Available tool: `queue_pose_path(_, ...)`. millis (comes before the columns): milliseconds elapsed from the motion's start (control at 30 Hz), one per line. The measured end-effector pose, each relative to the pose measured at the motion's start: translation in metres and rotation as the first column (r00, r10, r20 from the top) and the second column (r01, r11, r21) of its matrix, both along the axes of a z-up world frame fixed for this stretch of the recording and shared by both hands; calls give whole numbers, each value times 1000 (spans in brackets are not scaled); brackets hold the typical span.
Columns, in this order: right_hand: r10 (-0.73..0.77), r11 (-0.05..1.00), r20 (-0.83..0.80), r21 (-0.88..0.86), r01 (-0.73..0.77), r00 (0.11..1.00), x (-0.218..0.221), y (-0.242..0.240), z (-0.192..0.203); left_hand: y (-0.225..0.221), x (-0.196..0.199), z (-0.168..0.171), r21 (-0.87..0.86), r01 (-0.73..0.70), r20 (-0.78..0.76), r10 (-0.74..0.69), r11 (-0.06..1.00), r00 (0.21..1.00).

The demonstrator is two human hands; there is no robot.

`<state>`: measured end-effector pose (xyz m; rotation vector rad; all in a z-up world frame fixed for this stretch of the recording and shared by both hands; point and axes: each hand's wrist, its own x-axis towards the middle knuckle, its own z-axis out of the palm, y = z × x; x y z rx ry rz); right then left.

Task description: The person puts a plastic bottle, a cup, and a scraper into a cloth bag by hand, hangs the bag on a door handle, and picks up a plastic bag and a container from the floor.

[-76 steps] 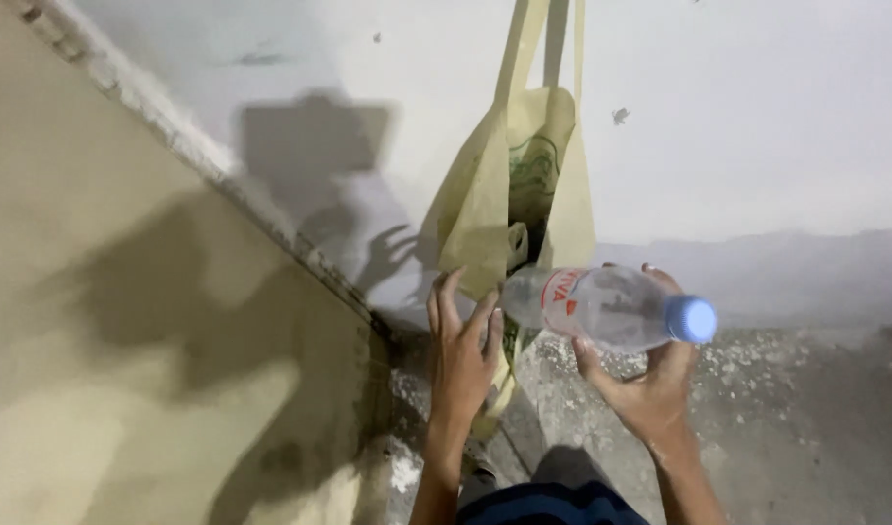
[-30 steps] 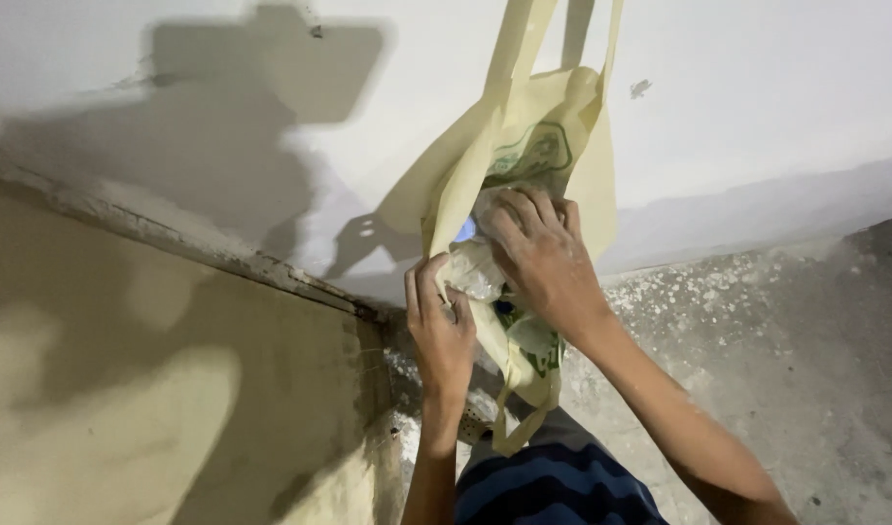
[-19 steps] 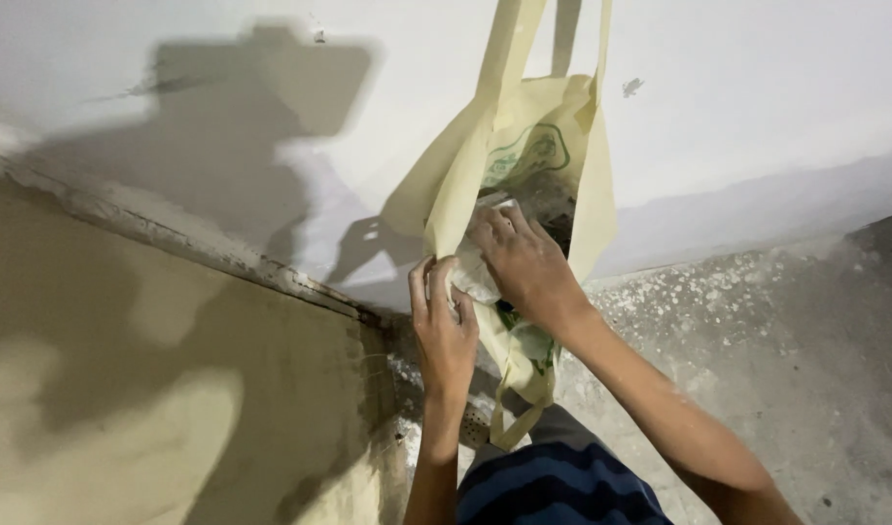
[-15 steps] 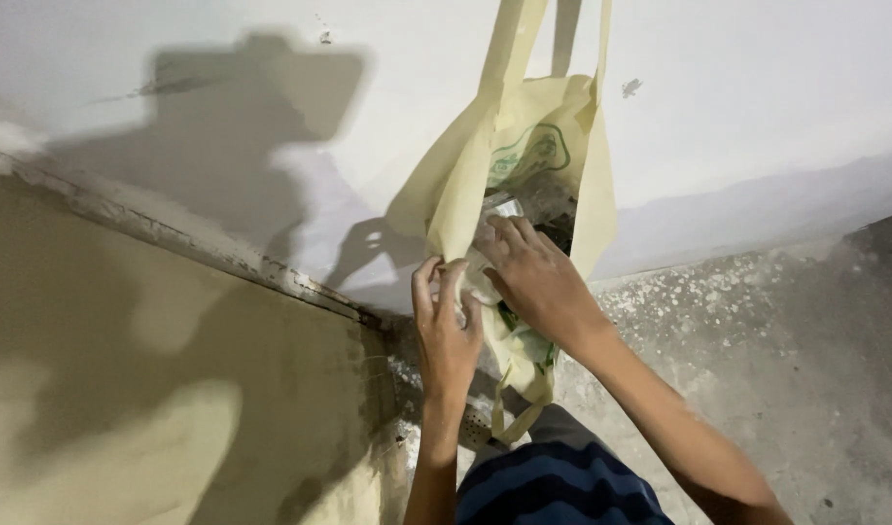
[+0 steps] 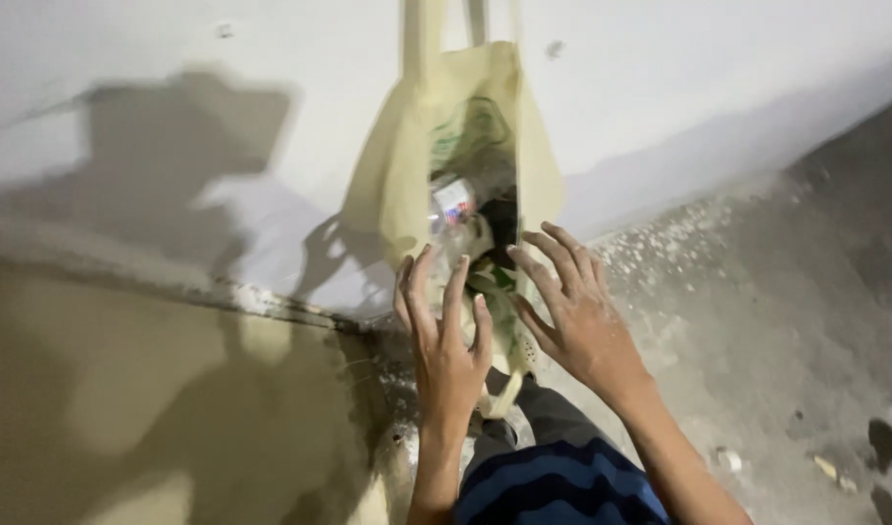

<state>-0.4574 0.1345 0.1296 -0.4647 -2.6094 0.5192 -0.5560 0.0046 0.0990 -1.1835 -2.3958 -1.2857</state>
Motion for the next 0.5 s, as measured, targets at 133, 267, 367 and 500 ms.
queue_pose_path(133,-92,996,4,-3,92,996,36,0,-5,10,21,9,-2,92,5,-92,996,996)
queue_pose_path(267,-223,971,15,-83,223,975,79,4,-10,27,49,11,-12,186,3,-186,983,983)
queue_pose_path(367,-309,942,-1,-139,306,951,119,13,-14,46,79,11,-15,307,30,-306,952,952)
queue_pose_path(500,-423,898,-19,-146,416,906,180,28,-22,79,126,6,-68,418,24,-417,906,908)
